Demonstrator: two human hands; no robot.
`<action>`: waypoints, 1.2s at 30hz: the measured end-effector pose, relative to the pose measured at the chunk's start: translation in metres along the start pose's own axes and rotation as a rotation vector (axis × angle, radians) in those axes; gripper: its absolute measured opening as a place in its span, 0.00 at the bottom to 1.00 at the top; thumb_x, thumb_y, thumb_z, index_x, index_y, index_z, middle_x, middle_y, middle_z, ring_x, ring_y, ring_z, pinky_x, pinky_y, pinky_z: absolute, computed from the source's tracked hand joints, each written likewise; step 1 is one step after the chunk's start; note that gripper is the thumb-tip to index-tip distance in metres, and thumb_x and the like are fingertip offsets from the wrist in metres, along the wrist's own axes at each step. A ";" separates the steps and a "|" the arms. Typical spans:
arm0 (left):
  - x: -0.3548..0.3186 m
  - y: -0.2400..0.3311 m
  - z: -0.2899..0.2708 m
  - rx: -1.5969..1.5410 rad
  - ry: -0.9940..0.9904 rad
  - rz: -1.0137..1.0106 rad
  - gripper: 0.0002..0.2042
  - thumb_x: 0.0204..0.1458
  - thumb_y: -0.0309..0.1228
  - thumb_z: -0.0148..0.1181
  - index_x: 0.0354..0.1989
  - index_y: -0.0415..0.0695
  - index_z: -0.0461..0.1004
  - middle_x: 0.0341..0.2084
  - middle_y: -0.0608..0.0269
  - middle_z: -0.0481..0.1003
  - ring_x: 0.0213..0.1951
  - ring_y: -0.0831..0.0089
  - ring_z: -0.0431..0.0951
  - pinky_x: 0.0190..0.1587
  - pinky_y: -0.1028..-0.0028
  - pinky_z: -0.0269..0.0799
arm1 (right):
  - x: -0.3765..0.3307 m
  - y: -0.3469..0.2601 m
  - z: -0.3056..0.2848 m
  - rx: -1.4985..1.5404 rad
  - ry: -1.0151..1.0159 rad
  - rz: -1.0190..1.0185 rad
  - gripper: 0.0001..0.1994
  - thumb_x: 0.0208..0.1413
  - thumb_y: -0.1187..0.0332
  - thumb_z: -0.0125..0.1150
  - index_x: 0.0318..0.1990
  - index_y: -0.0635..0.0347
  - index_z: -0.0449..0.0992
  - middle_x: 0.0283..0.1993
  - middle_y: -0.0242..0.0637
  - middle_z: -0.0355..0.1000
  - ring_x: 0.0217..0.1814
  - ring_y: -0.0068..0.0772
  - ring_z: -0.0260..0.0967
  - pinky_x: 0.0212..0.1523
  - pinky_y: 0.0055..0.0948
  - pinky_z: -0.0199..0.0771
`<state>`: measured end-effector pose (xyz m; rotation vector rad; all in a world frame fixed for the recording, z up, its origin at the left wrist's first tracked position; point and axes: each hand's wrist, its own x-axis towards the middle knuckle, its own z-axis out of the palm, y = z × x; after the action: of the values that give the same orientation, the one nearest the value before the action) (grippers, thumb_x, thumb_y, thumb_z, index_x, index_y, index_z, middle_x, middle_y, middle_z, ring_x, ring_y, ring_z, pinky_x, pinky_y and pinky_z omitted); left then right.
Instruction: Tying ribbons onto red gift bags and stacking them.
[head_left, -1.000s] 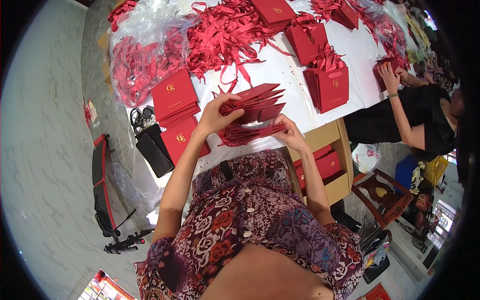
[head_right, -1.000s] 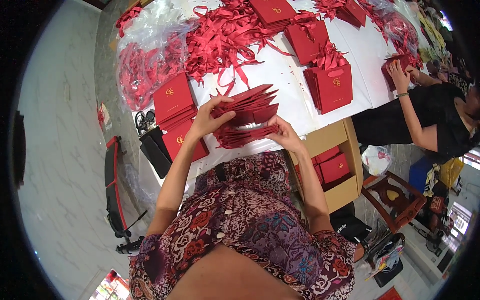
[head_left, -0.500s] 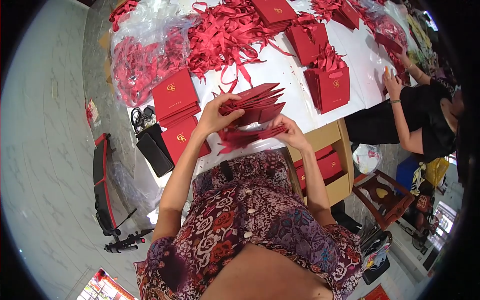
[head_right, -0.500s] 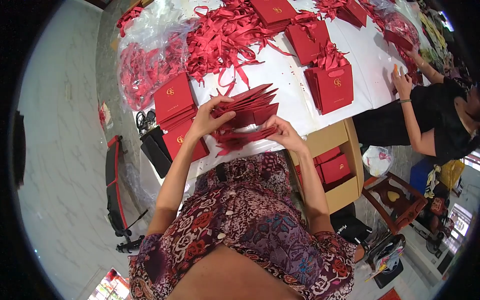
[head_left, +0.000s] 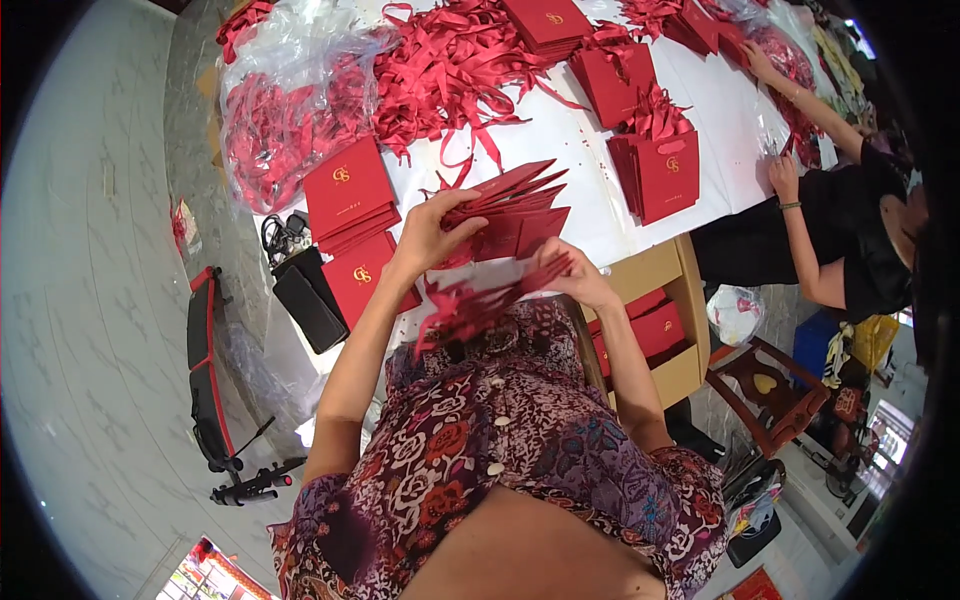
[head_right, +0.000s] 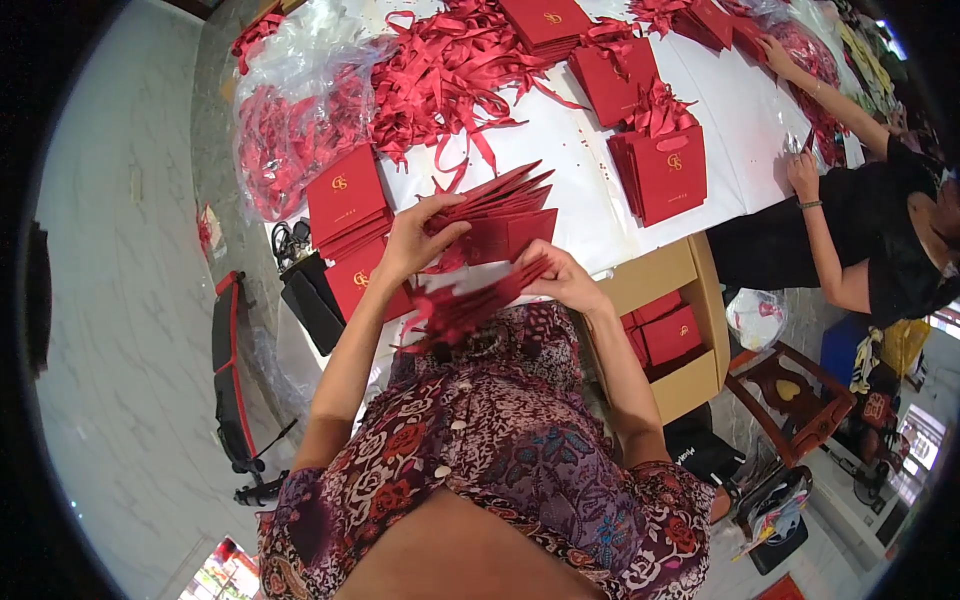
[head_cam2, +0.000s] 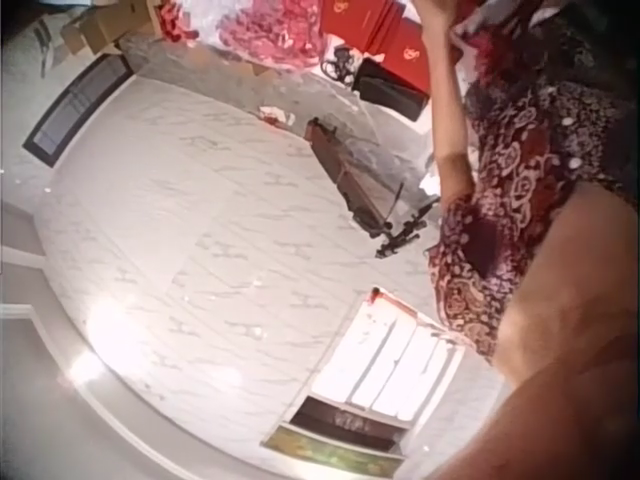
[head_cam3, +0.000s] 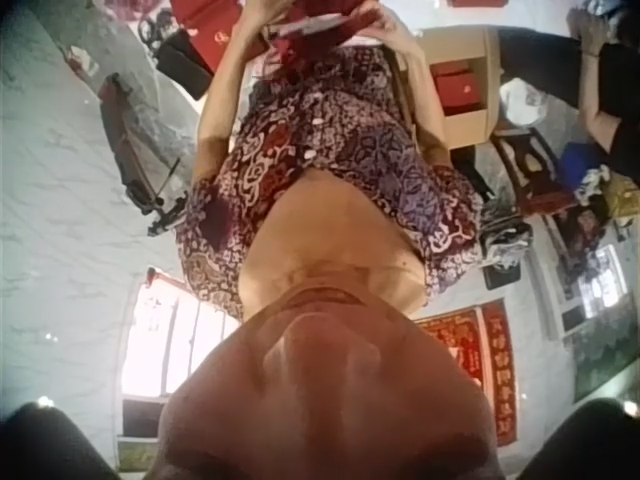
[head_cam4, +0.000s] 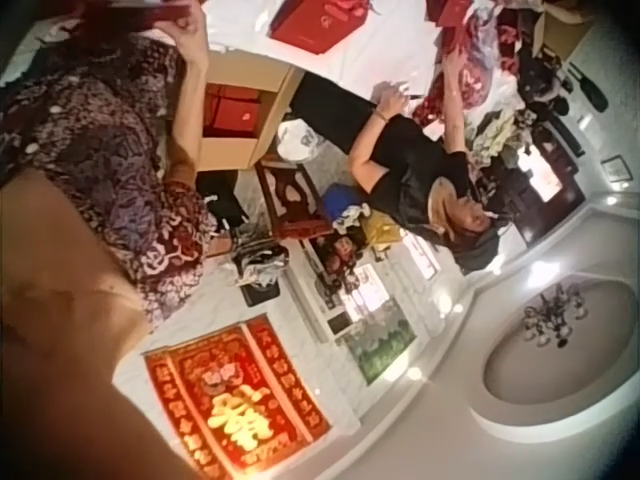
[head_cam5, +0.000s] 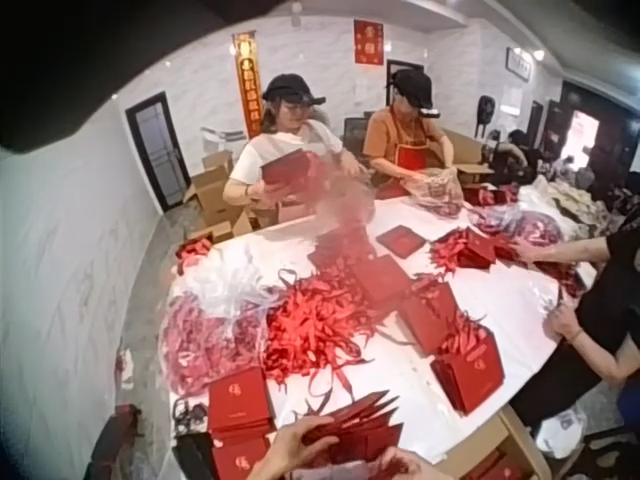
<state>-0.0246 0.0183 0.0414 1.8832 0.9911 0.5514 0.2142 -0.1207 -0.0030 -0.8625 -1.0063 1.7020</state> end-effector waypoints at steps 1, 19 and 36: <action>-0.001 -0.002 0.000 -0.025 -0.015 -0.035 0.20 0.49 0.35 0.69 0.49 0.43 0.76 0.41 0.56 0.79 0.40 0.68 0.81 0.44 0.73 0.75 | 0.001 0.005 0.000 0.025 0.067 -0.015 0.13 0.52 0.83 0.61 0.42 0.60 0.68 0.43 0.33 0.73 0.45 0.18 0.70 0.47 0.20 0.70; -0.022 0.004 0.007 -0.054 -0.134 0.049 0.47 0.30 0.40 0.80 0.62 0.46 0.59 0.54 0.54 0.65 0.57 0.60 0.68 0.59 0.66 0.65 | 0.014 0.031 0.015 -0.244 0.646 -0.311 0.23 0.52 0.83 0.58 0.55 0.64 0.61 0.53 0.38 0.63 0.57 0.28 0.62 0.61 0.29 0.61; -0.016 -0.009 0.021 -0.153 -0.045 0.024 0.21 0.56 0.37 0.61 0.54 0.42 0.64 0.45 0.54 0.67 0.49 0.63 0.69 0.53 0.69 0.64 | 0.002 0.025 -0.004 -0.129 0.310 -0.079 0.16 0.55 0.83 0.57 0.50 0.62 0.64 0.47 0.32 0.70 0.49 0.20 0.67 0.53 0.23 0.67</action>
<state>-0.0227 -0.0035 0.0240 1.7660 0.8735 0.5796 0.2075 -0.1235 -0.0274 -1.1170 -0.9306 1.3963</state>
